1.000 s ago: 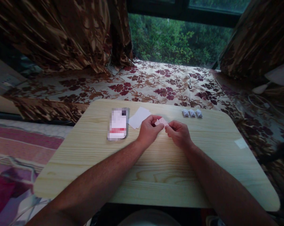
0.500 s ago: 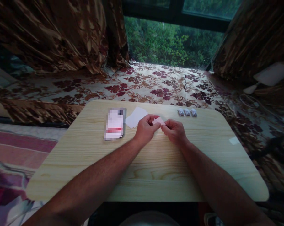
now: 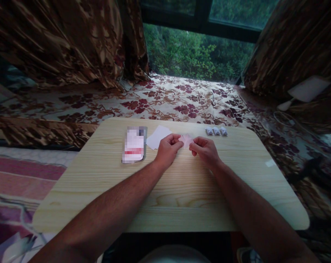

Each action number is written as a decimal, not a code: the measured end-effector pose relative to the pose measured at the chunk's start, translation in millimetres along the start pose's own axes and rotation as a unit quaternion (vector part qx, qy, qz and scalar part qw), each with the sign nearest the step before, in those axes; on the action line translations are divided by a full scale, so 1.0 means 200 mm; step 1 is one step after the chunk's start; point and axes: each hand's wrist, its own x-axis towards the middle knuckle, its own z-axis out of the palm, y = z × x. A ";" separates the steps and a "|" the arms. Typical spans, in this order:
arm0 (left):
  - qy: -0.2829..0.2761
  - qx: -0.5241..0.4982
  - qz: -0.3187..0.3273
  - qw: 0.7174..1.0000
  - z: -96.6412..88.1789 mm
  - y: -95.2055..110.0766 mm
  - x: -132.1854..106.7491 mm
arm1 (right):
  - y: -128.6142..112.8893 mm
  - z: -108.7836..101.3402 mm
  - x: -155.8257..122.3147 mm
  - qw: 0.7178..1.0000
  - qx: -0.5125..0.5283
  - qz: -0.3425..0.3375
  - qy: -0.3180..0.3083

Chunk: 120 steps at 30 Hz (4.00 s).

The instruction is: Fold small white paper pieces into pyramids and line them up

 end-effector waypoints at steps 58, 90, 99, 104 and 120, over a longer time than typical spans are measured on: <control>0.001 0.064 0.088 0.994 -0.02 0.04 -0.03 | 0.05 0.09 -0.02 0.988 0.009 -0.134 0.078; -0.044 -0.042 0.006 0.998 -0.04 0.01 -0.01 | 0.07 0.03 -0.01 0.993 0.035 -0.113 0.008; -0.041 -0.003 0.030 0.999 -0.03 0.02 -0.03 | 0.02 0.05 -0.01 0.994 0.075 -0.076 0.012; -0.034 0.020 0.054 0.998 -0.04 0.02 -0.02 | 0.04 0.06 0.01 0.992 0.112 -0.051 0.018; -0.023 0.040 0.058 0.997 -0.03 0.03 -0.03 | 0.05 0.05 0.01 0.993 0.101 -0.042 0.033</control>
